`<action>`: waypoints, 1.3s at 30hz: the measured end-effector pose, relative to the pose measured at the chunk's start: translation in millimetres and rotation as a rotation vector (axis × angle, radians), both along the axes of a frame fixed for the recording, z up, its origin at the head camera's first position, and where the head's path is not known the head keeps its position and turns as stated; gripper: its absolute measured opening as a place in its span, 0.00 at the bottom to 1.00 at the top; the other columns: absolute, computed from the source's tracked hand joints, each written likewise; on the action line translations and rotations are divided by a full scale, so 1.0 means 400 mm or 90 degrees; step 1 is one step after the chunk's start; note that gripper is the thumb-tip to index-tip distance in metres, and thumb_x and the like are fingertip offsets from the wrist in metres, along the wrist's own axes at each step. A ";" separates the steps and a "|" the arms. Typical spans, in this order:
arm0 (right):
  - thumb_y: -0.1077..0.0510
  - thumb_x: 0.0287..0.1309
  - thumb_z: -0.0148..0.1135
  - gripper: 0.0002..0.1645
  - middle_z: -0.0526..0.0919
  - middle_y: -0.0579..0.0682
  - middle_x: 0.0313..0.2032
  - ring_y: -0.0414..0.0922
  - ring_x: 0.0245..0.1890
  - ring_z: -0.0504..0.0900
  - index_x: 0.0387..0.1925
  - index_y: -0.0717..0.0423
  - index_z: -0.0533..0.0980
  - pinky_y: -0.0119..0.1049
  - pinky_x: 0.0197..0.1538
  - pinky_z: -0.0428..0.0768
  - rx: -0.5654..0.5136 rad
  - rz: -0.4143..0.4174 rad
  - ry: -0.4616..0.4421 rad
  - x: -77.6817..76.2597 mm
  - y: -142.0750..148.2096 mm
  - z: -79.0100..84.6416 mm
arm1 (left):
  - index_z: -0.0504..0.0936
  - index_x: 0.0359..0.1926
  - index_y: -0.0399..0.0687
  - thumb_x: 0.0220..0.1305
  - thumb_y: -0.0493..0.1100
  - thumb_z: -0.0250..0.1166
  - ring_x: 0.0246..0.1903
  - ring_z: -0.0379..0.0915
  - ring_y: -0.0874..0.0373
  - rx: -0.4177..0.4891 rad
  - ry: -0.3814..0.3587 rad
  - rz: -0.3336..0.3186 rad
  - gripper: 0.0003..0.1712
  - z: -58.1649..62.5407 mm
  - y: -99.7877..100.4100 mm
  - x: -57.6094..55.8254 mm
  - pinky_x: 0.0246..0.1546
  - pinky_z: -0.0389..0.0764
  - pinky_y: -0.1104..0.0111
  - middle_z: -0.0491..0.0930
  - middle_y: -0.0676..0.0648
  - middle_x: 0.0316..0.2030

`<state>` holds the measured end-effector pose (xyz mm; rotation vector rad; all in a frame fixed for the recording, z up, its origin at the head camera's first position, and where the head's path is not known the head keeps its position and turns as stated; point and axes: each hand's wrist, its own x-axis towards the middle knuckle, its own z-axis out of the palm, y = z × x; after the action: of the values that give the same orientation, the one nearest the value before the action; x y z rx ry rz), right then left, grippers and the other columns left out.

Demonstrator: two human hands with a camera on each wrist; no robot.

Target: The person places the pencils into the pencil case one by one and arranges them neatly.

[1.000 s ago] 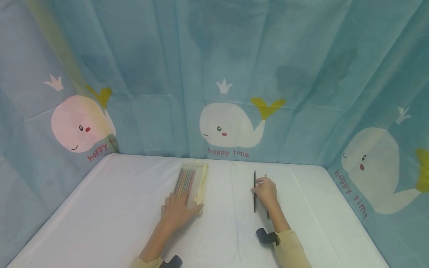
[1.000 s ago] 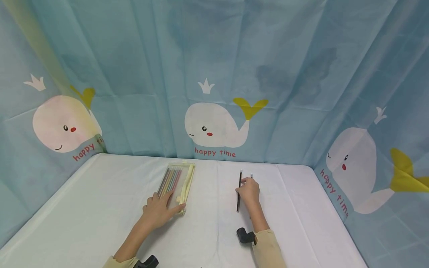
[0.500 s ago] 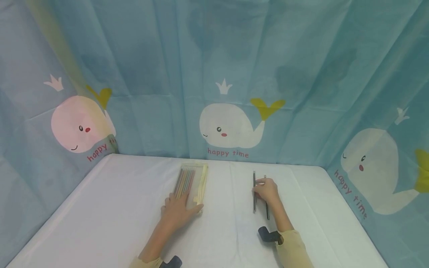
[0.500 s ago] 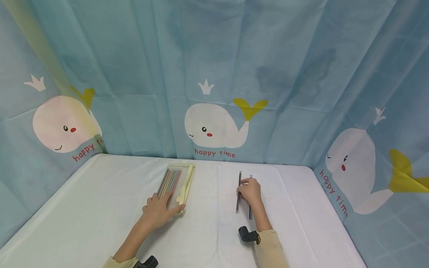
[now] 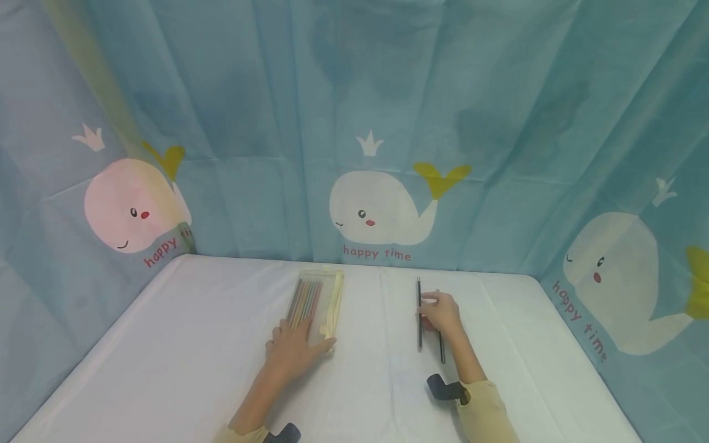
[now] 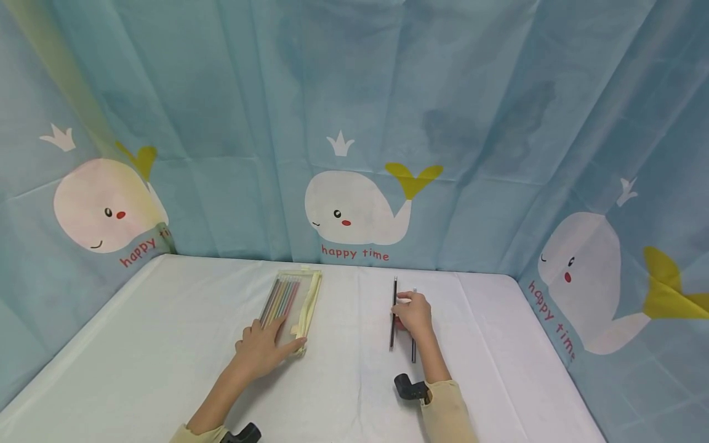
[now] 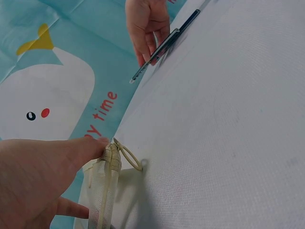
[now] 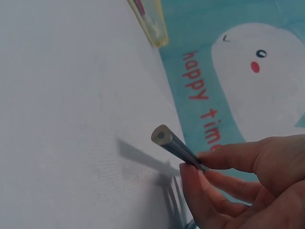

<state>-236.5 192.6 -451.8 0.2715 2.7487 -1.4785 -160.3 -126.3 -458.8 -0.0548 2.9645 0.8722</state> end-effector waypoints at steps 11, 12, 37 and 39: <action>0.64 0.67 0.66 0.27 0.88 0.66 0.45 0.47 0.33 0.89 0.65 0.67 0.77 0.37 0.38 0.87 -0.058 0.013 0.000 -0.005 -0.024 -0.005 | 0.69 0.76 0.37 0.65 0.70 0.67 0.61 0.65 0.26 -0.002 -0.006 0.003 0.53 0.006 0.000 0.003 0.56 0.67 0.31 0.68 0.21 0.64; 0.64 0.67 0.66 0.26 0.88 0.66 0.45 0.47 0.34 0.89 0.65 0.68 0.77 0.37 0.39 0.88 -0.062 0.016 0.000 -0.004 -0.027 -0.004 | 0.69 0.76 0.37 0.65 0.70 0.67 0.61 0.65 0.27 -0.003 -0.005 0.003 0.53 0.007 0.000 0.003 0.56 0.67 0.31 0.68 0.21 0.63; 0.68 0.65 0.67 0.24 0.90 0.64 0.40 0.47 0.30 0.89 0.62 0.70 0.78 0.39 0.36 0.88 -0.076 0.079 0.003 0.009 -0.106 -0.001 | 0.68 0.77 0.37 0.65 0.71 0.66 0.63 0.63 0.25 -0.006 -0.013 -0.002 0.53 0.002 0.001 -0.001 0.59 0.65 0.29 0.67 0.20 0.66; 0.68 0.65 0.67 0.24 0.90 0.64 0.41 0.47 0.30 0.90 0.62 0.70 0.78 0.39 0.37 0.88 -0.078 0.083 0.002 0.010 -0.115 -0.002 | 0.68 0.77 0.38 0.65 0.71 0.66 0.63 0.64 0.25 -0.008 -0.013 -0.001 0.53 0.001 0.001 -0.002 0.58 0.66 0.29 0.67 0.21 0.65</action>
<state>-232.5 146.7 -452.7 0.0856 2.6088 -1.6049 -161.0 -125.9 -458.4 -0.0603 2.9510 0.8487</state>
